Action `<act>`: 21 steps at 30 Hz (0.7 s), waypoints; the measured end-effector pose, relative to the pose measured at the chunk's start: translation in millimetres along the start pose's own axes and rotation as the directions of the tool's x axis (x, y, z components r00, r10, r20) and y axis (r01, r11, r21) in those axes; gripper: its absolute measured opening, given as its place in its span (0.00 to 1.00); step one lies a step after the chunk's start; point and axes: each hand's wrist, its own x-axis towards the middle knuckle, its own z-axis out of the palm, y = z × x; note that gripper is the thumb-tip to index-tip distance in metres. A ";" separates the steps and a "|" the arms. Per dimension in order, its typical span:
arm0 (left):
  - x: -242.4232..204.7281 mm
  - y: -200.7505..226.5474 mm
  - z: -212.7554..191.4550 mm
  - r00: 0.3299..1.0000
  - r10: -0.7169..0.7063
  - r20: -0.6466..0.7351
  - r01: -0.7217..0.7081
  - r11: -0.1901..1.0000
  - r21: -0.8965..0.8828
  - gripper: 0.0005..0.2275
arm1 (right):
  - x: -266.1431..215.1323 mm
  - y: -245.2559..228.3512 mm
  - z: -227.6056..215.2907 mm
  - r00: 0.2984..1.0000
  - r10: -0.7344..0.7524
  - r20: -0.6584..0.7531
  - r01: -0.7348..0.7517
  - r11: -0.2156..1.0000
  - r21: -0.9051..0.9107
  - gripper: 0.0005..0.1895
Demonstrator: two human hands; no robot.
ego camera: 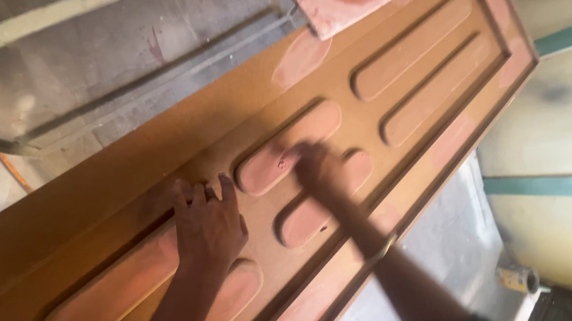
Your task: The person applies a reddish-brown putty to a wooden door using a putty knife and a small block. They scoop putty from a container, spread it onto the door's panels and frame, and smooth the surface.
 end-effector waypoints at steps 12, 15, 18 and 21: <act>-10.6 -0.6 10.9 0.990 -0.135 -0.043 0.133 0.990 -0.047 0.22 | 14.9 72.4 -91.2 0.896 0.329 0.299 -0.418 0.397 0.817 0.21; -9.7 5.2 7.0 0.993 -0.120 0.001 0.120 0.993 -0.023 0.32 | 51.9 141.8 -125.3 0.910 0.373 0.184 -0.390 0.614 0.686 0.11; -4.8 13.0 1.6 0.979 -0.184 0.086 0.187 0.982 -0.022 0.35 | 113.0 190.4 -151.1 0.957 0.288 0.036 -0.269 0.834 0.481 0.13; 3.6 21.2 3.4 0.943 -0.274 0.186 0.284 0.958 -0.030 0.34 | 205.9 217.9 -157.8 0.995 0.031 -0.090 -0.022 0.994 0.106 0.13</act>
